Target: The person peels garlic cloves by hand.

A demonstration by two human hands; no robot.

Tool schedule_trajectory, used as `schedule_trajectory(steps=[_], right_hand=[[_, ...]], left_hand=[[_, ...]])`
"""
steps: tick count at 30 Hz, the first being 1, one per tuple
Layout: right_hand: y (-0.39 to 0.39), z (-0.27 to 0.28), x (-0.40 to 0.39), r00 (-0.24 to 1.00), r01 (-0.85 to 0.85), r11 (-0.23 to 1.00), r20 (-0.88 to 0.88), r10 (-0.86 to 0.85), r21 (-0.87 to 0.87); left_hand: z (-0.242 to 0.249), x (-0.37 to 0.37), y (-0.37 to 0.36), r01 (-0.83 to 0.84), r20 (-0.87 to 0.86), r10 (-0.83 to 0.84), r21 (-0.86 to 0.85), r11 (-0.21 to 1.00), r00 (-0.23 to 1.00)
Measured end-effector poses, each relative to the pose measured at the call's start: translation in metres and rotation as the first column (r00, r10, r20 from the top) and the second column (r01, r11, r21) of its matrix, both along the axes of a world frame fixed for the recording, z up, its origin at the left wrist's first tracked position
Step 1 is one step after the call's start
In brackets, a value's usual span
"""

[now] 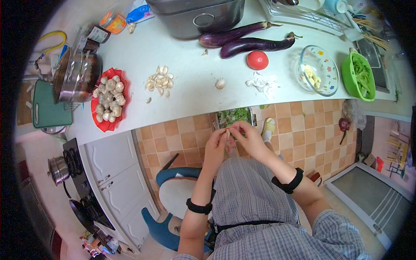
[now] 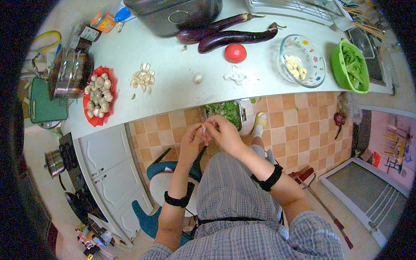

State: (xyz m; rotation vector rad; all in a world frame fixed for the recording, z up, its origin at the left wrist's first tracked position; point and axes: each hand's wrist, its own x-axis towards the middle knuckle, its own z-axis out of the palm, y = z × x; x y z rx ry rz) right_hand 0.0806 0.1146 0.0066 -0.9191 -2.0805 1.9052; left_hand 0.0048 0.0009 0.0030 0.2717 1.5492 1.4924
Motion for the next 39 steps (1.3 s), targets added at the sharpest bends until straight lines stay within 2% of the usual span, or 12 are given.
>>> schedule_trajectory(steps=[3, 5, 9, 15, 17, 20, 24, 27, 30, 32, 35, 39], right_hand=[[0.002, 0.002, 0.001, 0.999, -0.051, 0.997, -0.014, 0.05, -0.054], [0.001, -0.001, 0.003, 0.994, -0.091, 0.996, -0.057, 0.092, 0.013], [0.001, 0.001, 0.005, 0.992, -0.107, 0.993, -0.056, 0.109, 0.041], [0.002, 0.015, 0.005, 0.971, -0.199, 0.943, -0.078, 0.227, 0.265], [0.0, 0.019, 0.006, 0.956, -0.262, 0.921, -0.05, 0.288, 0.289], [-0.001, 0.019, 0.008, 0.957, -0.263, 0.921, -0.04, 0.286, 0.288], [-0.003, 0.014, 0.012, 0.964, -0.246, 0.929, -0.028, 0.264, 0.275], [-0.005, 0.009, 0.014, 0.968, -0.228, 0.945, -0.052, 0.247, 0.234], [-0.007, 0.01, 0.014, 0.972, -0.219, 0.944, -0.027, 0.233, 0.246], [-0.006, 0.015, 0.013, 0.965, -0.256, 0.943, -0.008, 0.264, 0.213], [-0.004, 0.019, 0.014, 0.952, -0.3, 0.938, -0.009, 0.306, 0.174], [-0.003, 0.016, 0.018, 0.939, -0.341, 0.925, 0.022, 0.342, 0.17]], left_hand=[[-0.003, 0.001, -0.001, -0.094, 0.047, 0.094, -0.006, 0.996, 0.994], [-0.001, -0.001, -0.003, -0.109, 0.151, 0.103, 0.034, 0.993, 0.983], [0.008, 0.002, 0.0, -0.155, 0.153, 0.154, -0.006, 0.988, 0.976], [0.005, 0.007, -0.002, -0.273, 0.183, 0.279, -0.057, 0.96, 0.943], [0.001, 0.005, -0.003, -0.194, -0.021, 0.193, -0.118, 0.974, 0.981], [-0.002, 0.006, -0.005, -0.197, -0.161, 0.177, -0.115, 0.974, 0.971], [-0.003, -0.001, -0.012, -0.059, -0.169, 0.033, -0.154, 0.986, 0.985], [-0.001, -0.004, -0.011, 0.011, -0.046, -0.018, -0.161, 0.987, 0.999], [0.006, -0.003, -0.007, -0.078, 0.043, 0.088, -0.188, 0.979, 0.995], [0.003, -0.002, -0.008, -0.238, 0.16, 0.256, -0.124, 0.963, 0.953], [-0.004, -0.001, -0.008, -0.293, 0.257, 0.295, -0.049, 0.955, 0.92], [-0.003, -0.001, -0.007, -0.305, 0.239, 0.312, -0.069, 0.95, 0.919]])
